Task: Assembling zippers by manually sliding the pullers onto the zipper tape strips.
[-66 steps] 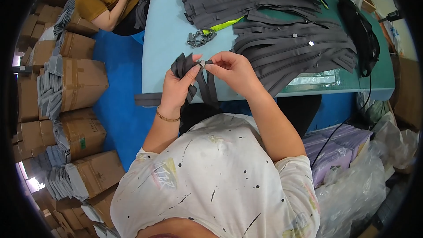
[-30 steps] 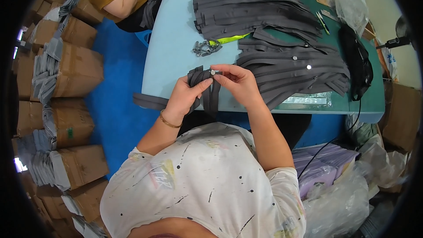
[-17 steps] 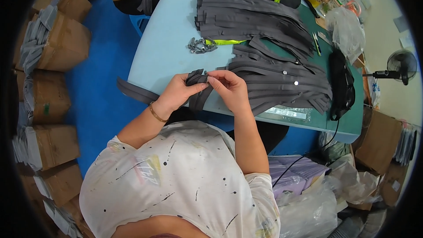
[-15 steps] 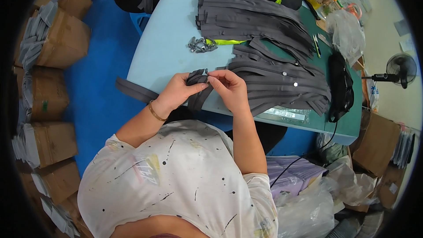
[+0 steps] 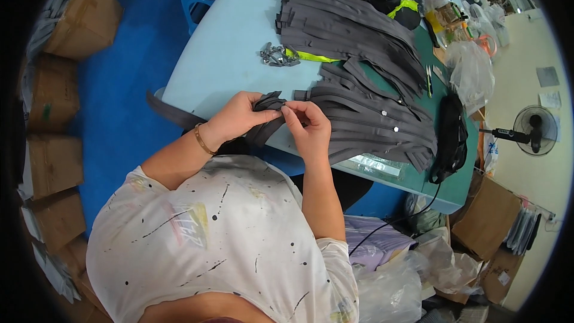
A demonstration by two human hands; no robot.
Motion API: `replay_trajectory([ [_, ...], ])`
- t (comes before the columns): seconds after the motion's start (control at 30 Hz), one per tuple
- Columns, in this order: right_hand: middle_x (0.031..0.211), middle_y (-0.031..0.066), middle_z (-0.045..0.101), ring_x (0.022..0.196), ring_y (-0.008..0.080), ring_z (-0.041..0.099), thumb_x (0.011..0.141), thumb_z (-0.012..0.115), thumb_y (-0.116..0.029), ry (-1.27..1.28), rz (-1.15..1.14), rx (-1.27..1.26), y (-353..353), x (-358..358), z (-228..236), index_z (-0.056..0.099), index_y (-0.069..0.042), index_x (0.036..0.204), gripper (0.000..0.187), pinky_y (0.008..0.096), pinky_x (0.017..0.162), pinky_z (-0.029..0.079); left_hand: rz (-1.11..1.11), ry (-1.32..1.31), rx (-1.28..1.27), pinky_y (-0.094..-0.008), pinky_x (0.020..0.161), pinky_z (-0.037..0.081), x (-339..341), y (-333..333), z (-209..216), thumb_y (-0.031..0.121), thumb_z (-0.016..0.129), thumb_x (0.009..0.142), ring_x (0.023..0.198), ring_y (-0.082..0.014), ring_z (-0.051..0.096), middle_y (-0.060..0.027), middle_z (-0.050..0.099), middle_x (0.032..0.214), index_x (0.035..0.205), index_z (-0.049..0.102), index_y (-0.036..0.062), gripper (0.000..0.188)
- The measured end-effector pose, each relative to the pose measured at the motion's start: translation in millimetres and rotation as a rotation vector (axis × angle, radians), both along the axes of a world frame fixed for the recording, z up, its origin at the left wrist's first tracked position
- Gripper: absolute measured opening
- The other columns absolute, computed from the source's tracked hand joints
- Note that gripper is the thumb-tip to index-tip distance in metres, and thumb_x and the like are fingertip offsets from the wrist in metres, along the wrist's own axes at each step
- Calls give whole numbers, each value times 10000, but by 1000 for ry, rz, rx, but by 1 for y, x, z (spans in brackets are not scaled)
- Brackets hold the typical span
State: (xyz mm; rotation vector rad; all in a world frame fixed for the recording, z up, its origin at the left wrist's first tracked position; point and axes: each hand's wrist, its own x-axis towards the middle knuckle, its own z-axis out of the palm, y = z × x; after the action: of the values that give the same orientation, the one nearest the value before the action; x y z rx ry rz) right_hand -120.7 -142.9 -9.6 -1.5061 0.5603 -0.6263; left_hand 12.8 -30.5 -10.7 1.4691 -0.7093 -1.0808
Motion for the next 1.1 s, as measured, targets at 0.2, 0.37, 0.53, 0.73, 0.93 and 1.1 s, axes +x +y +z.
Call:
replay_trajectory([
  [0.2,796,3,586,692,54,557,788,676,-11,-19,9,-61,-1,-3,-5,633,11,888,110,174,633,436,-92,-73,-16,-277,569,433,2,1,-1,187,647,818,599,-98,492,-62,614,679,890,638,-28,227],
  [0.37,799,15,591,679,57,558,785,677,-10,-23,48,-111,0,-4,-6,621,20,865,102,178,611,442,-115,-163,-8,-294,585,430,1,1,7,176,622,828,603,-127,488,-103,607,684,887,618,-41,225],
  [0.53,813,-1,574,700,46,531,799,654,18,26,35,-195,2,-4,-4,610,15,866,80,157,622,413,-69,-235,-70,-319,597,428,-3,3,5,174,603,831,599,-187,488,-150,588,697,866,591,-56,232],
  [0.73,791,1,566,675,48,527,784,665,15,-16,24,-261,0,-5,-7,611,10,855,89,161,583,408,-147,-291,-36,-257,617,420,-4,3,14,132,561,875,668,-80,451,-39,557,715,909,575,-33,169],
  [0.93,729,45,579,603,91,548,745,689,-12,50,-26,-355,2,-5,-4,626,-6,823,101,209,550,455,-108,-308,-62,-259,617,415,-12,3,8,131,543,888,672,-80,441,-52,567,730,899,567,-28,162],
  [1.1,720,49,581,593,99,559,746,688,-17,17,26,-366,1,-4,0,628,-7,818,95,216,552,467,-131,-294,-64,-264,621,416,-8,5,-1,150,550,887,672,-99,458,-46,578,742,942,577,-40,200],
])
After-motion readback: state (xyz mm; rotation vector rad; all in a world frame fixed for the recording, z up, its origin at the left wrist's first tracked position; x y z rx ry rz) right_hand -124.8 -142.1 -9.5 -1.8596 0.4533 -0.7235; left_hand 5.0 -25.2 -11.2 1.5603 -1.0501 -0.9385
